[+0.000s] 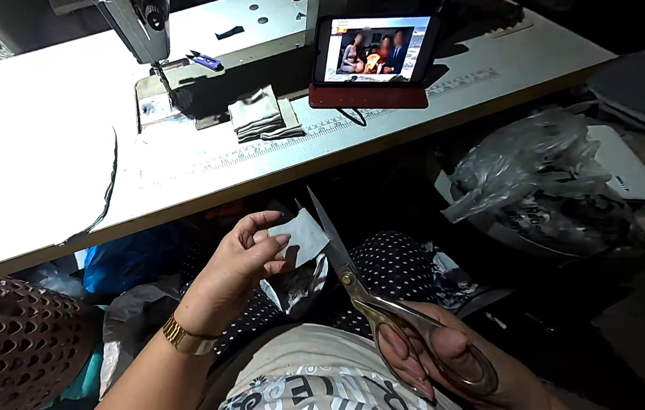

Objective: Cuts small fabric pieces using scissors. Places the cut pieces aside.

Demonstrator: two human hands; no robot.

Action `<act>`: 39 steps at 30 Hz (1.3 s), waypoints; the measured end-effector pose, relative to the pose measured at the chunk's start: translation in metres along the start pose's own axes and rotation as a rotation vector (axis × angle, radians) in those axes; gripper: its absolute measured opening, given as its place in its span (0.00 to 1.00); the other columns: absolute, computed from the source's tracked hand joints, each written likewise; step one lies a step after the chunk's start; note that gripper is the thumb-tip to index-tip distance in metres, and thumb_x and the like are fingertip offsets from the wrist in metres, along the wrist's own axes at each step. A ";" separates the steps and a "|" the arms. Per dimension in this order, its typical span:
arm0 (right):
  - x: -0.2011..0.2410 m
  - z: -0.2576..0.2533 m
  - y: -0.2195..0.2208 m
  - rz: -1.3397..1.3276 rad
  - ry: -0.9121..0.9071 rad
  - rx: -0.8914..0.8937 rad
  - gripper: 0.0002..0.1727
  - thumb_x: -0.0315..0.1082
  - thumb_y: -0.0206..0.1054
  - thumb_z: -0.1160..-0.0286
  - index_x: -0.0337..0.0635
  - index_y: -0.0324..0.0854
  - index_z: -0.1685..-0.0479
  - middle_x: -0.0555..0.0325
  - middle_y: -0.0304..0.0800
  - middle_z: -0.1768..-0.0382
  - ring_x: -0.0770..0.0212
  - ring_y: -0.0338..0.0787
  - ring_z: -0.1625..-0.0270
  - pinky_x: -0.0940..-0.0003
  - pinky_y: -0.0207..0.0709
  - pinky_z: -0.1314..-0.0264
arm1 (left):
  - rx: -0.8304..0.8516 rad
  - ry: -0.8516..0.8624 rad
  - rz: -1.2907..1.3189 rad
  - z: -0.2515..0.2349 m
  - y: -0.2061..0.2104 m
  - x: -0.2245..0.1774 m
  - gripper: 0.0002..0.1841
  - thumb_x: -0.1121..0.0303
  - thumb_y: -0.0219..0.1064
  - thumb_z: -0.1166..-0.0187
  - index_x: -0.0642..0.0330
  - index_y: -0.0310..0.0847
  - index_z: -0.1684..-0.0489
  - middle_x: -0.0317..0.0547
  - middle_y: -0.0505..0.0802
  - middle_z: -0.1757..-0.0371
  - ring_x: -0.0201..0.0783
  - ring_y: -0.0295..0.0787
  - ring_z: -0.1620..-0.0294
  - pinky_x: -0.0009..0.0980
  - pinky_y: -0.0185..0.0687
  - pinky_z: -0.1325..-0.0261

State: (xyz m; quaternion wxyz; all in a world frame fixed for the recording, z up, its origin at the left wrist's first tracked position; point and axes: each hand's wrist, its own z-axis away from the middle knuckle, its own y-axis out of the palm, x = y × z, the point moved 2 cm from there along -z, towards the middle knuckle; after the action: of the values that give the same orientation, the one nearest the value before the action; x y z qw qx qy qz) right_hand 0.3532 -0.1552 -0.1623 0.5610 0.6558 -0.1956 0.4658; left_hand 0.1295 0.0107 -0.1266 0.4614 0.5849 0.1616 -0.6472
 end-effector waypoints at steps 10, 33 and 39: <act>0.009 -0.001 -0.001 0.099 0.156 0.178 0.38 0.77 0.66 0.36 0.51 0.81 0.48 0.66 0.86 0.62 0.69 0.89 0.60 0.76 0.85 0.59 | 0.050 0.048 0.032 -0.001 -0.011 0.005 0.02 0.73 0.68 0.19 0.58 0.87 0.57 0.43 0.92 0.62 0.29 0.90 0.65 0.26 0.89 0.54; 0.018 -0.002 -0.003 -0.101 0.166 0.311 0.44 0.83 0.56 0.37 0.51 0.85 0.51 0.66 0.88 0.61 0.69 0.90 0.58 0.76 0.84 0.56 | 0.187 -0.020 0.144 0.001 0.000 0.008 0.06 0.75 0.64 0.18 0.59 0.88 0.63 0.42 0.92 0.67 0.28 0.90 0.65 0.23 0.88 0.55; 0.011 -0.001 -0.008 -0.192 0.166 0.296 0.46 0.84 0.55 0.38 0.48 0.85 0.50 0.63 0.89 0.61 0.68 0.90 0.60 0.74 0.85 0.58 | 0.122 -0.143 0.151 0.002 0.005 0.006 0.04 0.75 0.64 0.17 0.62 0.85 0.56 0.48 0.93 0.64 0.32 0.91 0.68 0.26 0.91 0.60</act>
State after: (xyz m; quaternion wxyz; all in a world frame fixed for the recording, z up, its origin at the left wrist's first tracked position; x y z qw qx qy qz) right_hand 0.3642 -0.1489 -0.1572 0.5145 0.7061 -0.0145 0.4863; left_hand 0.1325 0.0037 -0.1302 0.4828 0.5748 0.0440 -0.6592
